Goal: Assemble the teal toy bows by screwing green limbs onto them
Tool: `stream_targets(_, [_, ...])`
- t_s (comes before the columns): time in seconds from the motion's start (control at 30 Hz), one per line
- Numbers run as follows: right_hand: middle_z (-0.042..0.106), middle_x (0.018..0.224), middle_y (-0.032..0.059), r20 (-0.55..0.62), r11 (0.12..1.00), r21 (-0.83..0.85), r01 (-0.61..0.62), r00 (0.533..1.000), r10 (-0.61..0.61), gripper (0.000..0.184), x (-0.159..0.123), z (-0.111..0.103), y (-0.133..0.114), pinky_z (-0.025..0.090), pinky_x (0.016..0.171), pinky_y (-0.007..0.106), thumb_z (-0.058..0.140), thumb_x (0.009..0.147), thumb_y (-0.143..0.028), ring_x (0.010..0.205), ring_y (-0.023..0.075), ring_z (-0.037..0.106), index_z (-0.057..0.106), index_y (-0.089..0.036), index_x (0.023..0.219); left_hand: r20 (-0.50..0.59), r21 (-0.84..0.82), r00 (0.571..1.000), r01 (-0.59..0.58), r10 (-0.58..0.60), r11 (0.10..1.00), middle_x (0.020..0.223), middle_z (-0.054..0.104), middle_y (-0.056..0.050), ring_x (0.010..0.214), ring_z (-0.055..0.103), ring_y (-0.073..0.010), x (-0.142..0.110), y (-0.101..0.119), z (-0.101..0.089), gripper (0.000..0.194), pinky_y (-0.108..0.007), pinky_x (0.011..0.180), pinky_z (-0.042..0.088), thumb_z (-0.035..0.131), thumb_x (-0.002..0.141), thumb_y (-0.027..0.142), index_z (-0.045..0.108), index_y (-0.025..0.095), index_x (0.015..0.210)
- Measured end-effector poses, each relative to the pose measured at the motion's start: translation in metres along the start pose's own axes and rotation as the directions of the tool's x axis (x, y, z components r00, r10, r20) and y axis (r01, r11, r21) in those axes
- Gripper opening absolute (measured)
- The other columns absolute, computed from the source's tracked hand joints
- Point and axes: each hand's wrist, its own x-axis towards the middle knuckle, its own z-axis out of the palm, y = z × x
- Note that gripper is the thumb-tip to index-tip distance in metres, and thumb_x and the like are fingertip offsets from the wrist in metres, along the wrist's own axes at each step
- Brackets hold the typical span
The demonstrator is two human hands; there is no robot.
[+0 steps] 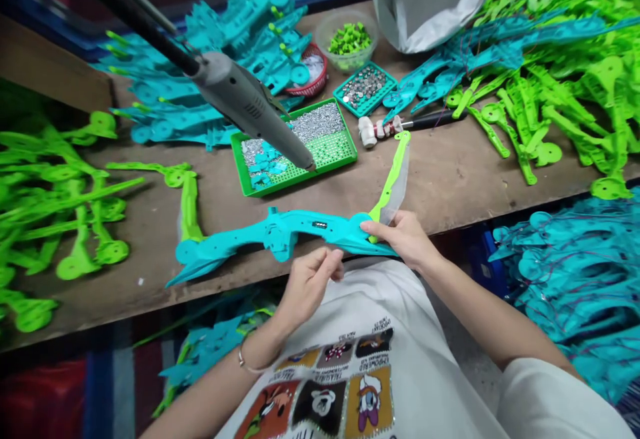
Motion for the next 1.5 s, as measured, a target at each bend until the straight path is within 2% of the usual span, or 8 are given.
stream_targets(0.1, [0.076,0.077,0.0027,-0.004,1.0,0.0,0.012,1.0,-0.012,0.042,-0.005,0.009,0.0,0.049,0.062,0.026,0.095,0.057,-0.045,0.063,0.0126,0.061,0.078,-0.015,0.08,0.065,-0.532,0.971,0.23,-0.231,0.815,0.097,0.075,-0.006,0.081,0.071,-0.0192,-0.002,-0.008,0.02,0.041,-0.035,0.078,0.058,0.074,0.086,0.057,0.067,0.02,0.104])
stream_targets(0.2, [0.077,0.08,0.0027,-0.016,1.0,0.012,0.024,1.0,-0.024,0.042,-0.009,0.015,-0.002,0.051,0.064,0.027,0.096,0.056,-0.046,0.065,0.0137,0.063,0.078,-0.017,0.081,0.017,-0.705,0.969,0.186,-0.245,0.685,0.109,0.076,-0.008,0.098,0.073,-0.0238,0.01,-0.011,0.035,0.046,-0.042,0.093,0.057,0.088,0.075,0.046,0.068,0.019,0.107])
stream_targets(0.47, [0.078,0.086,0.0036,0.295,0.972,-0.235,-0.028,0.95,0.099,0.039,-0.022,-0.014,-0.007,0.051,0.07,0.027,0.09,0.068,-0.042,0.074,0.0147,0.066,0.079,-0.016,0.095,-0.11,-0.655,0.964,0.113,-0.242,0.747,0.099,0.077,-0.006,0.093,0.073,-0.0225,0.015,-0.025,0.036,0.039,-0.039,0.092,0.058,0.089,0.073,0.04,0.07,0.016,0.097])
stream_targets(0.73, [0.069,0.064,-0.0025,0.233,0.972,-0.23,-0.047,0.967,0.102,0.034,-0.019,-0.015,-0.002,0.039,0.056,0.025,0.091,0.065,-0.044,0.055,0.0089,0.052,0.078,-0.017,0.082,-0.145,-0.682,0.954,0.095,-0.262,0.725,0.098,0.077,-0.005,0.092,0.073,-0.0209,0.022,-0.025,0.039,0.042,-0.038,0.092,0.058,0.09,0.071,0.041,0.068,0.017,0.098])
stream_targets(1.03, [0.074,0.092,0.0037,0.253,0.979,-0.164,0.117,0.965,-0.073,0.037,-0.016,-0.008,-0.004,0.053,0.08,0.031,0.078,0.082,-0.049,0.085,0.0179,0.067,0.074,-0.02,0.105,-0.02,-0.732,0.964,0.167,-0.266,0.661,0.1,0.077,-0.005,0.095,0.074,-0.0235,0.015,-0.015,0.026,0.039,-0.042,0.09,0.061,0.089,0.073,0.04,0.07,0.019,0.1])
stream_targets(1.3, [0.075,0.1,0.0048,0.292,0.864,-0.407,0.297,0.938,-0.184,0.038,-0.012,-0.012,-0.006,0.053,0.08,0.031,0.059,0.097,-0.051,0.089,0.02,0.066,0.072,-0.021,0.115,-0.012,-0.66,0.964,0.191,-0.264,0.727,0.093,0.076,-0.004,0.087,0.073,-0.0195,0.003,-0.021,0.022,0.032,-0.037,0.09,0.059,0.088,0.075,0.038,0.071,0.019,0.093])
stream_targets(1.4, [0.07,0.126,0.0104,0.261,0.802,-0.46,0.381,0.921,-0.288,0.065,-0.015,-0.012,-0.005,0.057,0.089,0.038,0.065,0.093,-0.049,0.104,0.0251,0.069,0.048,-0.024,0.15,-0.005,-0.686,0.957,0.208,-0.29,0.697,0.094,0.077,-0.004,0.088,0.073,-0.0209,0.001,-0.019,0.022,0.031,-0.038,0.088,0.06,0.087,0.075,0.039,0.07,0.019,0.092])
stream_targets(1.5, [0.033,0.165,0.0186,0.221,0.561,-0.628,0.54,0.814,-0.537,0.114,-0.023,-0.009,-0.007,0.048,0.111,0.052,0.078,0.082,-0.046,0.142,0.0373,0.049,0.004,-0.024,0.166,0.01,-0.702,0.95,0.228,-0.311,0.675,0.093,0.077,-0.004,0.089,0.074,-0.0223,0.002,-0.017,0.023,0.033,-0.039,0.087,0.061,0.087,0.075,0.04,0.07,0.02,0.094])
